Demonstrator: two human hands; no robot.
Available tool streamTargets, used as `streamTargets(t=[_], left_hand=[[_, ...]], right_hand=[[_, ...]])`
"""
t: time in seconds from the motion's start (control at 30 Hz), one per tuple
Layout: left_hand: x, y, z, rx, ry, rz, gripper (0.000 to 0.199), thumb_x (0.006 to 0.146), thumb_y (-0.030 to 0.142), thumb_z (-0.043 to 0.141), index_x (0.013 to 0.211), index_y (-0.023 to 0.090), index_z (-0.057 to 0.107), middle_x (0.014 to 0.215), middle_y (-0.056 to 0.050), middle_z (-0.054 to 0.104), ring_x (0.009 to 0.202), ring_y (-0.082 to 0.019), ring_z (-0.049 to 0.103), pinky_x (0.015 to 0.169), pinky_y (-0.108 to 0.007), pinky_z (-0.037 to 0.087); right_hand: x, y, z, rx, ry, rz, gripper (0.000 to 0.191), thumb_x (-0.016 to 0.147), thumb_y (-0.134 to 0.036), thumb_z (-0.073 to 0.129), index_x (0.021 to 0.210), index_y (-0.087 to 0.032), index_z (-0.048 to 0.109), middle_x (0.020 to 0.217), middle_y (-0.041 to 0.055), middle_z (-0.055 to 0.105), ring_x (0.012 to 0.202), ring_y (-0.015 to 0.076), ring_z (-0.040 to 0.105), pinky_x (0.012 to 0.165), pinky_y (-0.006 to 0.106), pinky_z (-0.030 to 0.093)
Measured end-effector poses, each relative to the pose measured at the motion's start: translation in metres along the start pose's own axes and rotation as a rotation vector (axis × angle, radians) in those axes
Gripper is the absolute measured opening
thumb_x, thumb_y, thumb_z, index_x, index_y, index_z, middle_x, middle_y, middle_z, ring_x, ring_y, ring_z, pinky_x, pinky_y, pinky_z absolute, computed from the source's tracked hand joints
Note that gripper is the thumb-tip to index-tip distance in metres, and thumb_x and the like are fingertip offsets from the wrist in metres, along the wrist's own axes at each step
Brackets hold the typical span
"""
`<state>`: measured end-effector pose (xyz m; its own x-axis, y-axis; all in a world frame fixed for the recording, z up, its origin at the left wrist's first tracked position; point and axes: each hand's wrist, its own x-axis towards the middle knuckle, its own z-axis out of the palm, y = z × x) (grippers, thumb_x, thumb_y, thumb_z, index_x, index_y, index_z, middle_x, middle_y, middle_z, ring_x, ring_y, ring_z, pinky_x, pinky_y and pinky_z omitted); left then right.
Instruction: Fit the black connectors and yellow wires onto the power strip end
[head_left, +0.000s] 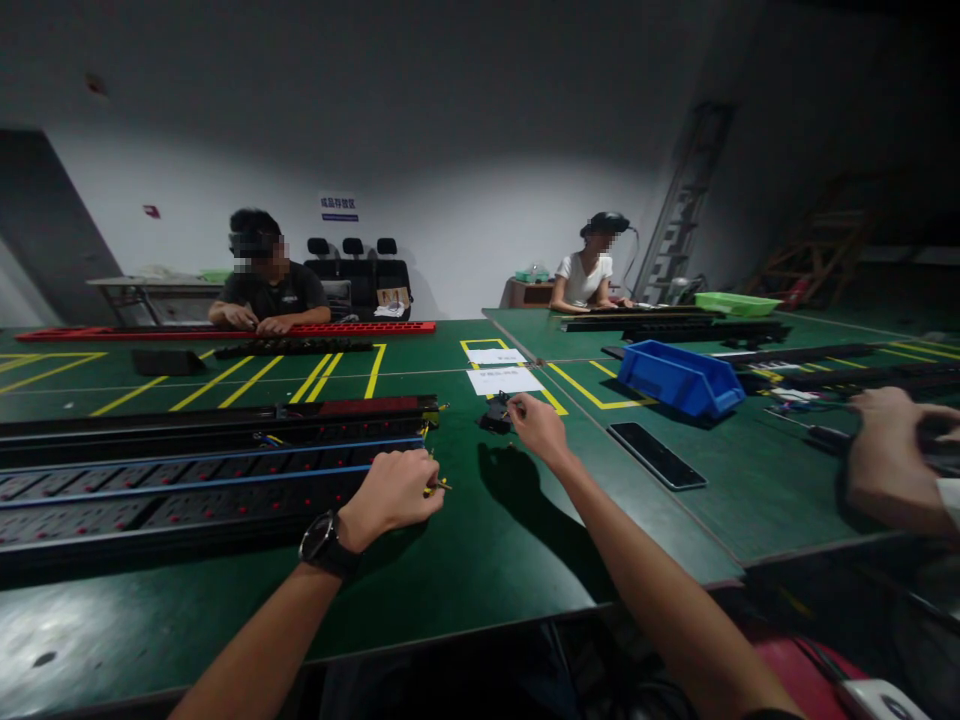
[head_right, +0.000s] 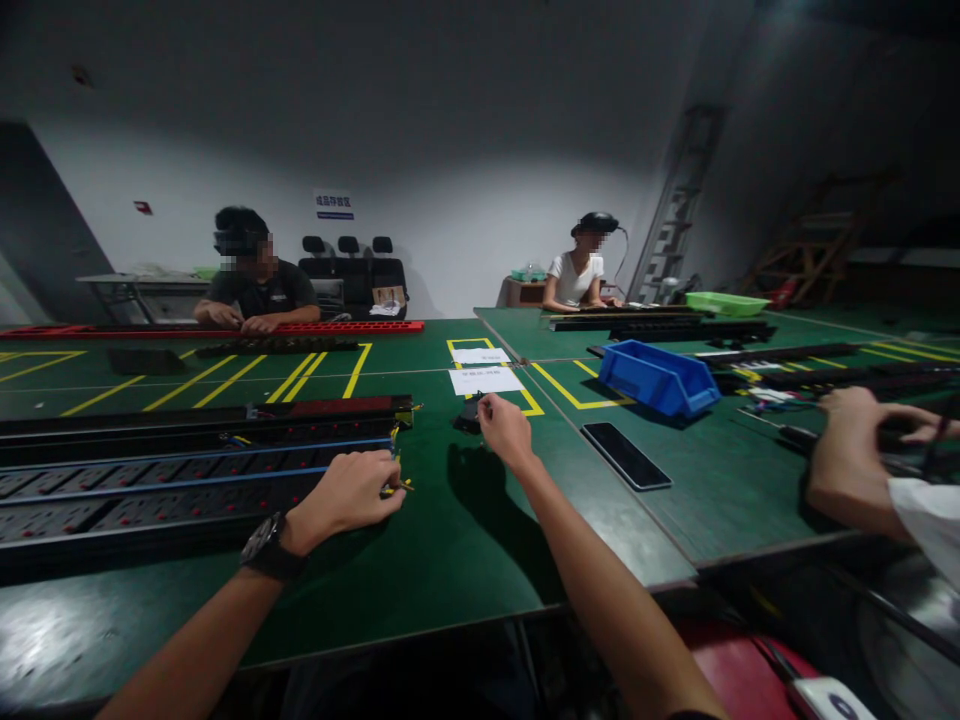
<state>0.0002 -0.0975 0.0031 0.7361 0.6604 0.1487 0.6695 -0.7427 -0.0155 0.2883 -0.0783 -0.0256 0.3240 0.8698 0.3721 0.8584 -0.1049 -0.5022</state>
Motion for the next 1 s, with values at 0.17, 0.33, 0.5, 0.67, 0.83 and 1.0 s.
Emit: streamTargets(t=[0.17,0.33,0.5,0.67,0.83,1.0], left_hand=[[0.001,0.002,0.0,0.009,0.0,-0.014,0.019,0.086,0.031,0.055,0.084,0.019,0.069,0.091,-0.008,0.07,0.08,-0.021,0.066,0.065,-0.028,0.042],[0.001,0.003,0.002,0.011,0.006,-0.014,0.018,0.086,0.031,0.054,0.083,0.019,0.068,0.091,-0.007,0.07,0.078,-0.02,0.065,0.063,-0.028,0.041],[0.001,0.002,0.003,0.019,0.006,-0.016,0.018,0.086,0.031,0.054,0.085,0.019,0.068,0.093,-0.008,0.07,0.08,-0.021,0.066,0.065,-0.029,0.042],[0.001,0.002,0.003,0.026,0.001,-0.019,0.019,0.087,0.031,0.053,0.085,0.019,0.068,0.093,-0.009,0.07,0.08,-0.021,0.066,0.066,-0.029,0.043],[0.001,0.001,0.002,0.017,0.007,0.0,0.019,0.087,0.031,0.052,0.084,0.02,0.068,0.092,-0.008,0.07,0.079,-0.021,0.065,0.066,-0.029,0.042],[0.001,0.002,0.001,0.026,0.01,0.008,0.019,0.087,0.03,0.052,0.083,0.02,0.067,0.091,-0.008,0.07,0.077,-0.021,0.065,0.063,-0.029,0.04]], right_hand=[[0.002,0.009,-0.007,-0.203,-0.053,0.105,0.033,0.097,-0.027,0.045,0.121,-0.024,0.067,0.117,0.0124,0.071,0.1,0.0273,0.066,0.076,0.034,0.048],[0.001,0.011,-0.002,-0.275,-0.122,0.126,0.034,0.097,-0.024,0.045,0.124,-0.024,0.065,0.117,0.0125,0.069,0.102,0.0269,0.066,0.078,0.034,0.048],[0.001,0.015,-0.003,-0.31,-0.11,0.133,0.035,0.096,-0.027,0.051,0.127,-0.022,0.065,0.12,0.0158,0.063,0.104,0.0287,0.064,0.082,0.036,0.047],[0.002,0.018,-0.006,-0.323,-0.157,0.106,0.028,0.095,-0.025,0.053,0.114,-0.02,0.073,0.116,0.0169,0.063,0.103,0.029,0.063,0.081,0.036,0.045],[0.007,0.024,-0.011,-0.305,-0.085,0.139,0.028,0.096,-0.025,0.05,0.105,-0.02,0.076,0.114,0.0152,0.065,0.101,0.0281,0.063,0.078,0.035,0.045],[0.014,0.038,-0.018,-0.305,-0.057,0.219,0.033,0.098,-0.028,0.046,0.113,-0.023,0.074,0.116,0.0141,0.065,0.102,0.0263,0.064,0.08,0.033,0.047]])
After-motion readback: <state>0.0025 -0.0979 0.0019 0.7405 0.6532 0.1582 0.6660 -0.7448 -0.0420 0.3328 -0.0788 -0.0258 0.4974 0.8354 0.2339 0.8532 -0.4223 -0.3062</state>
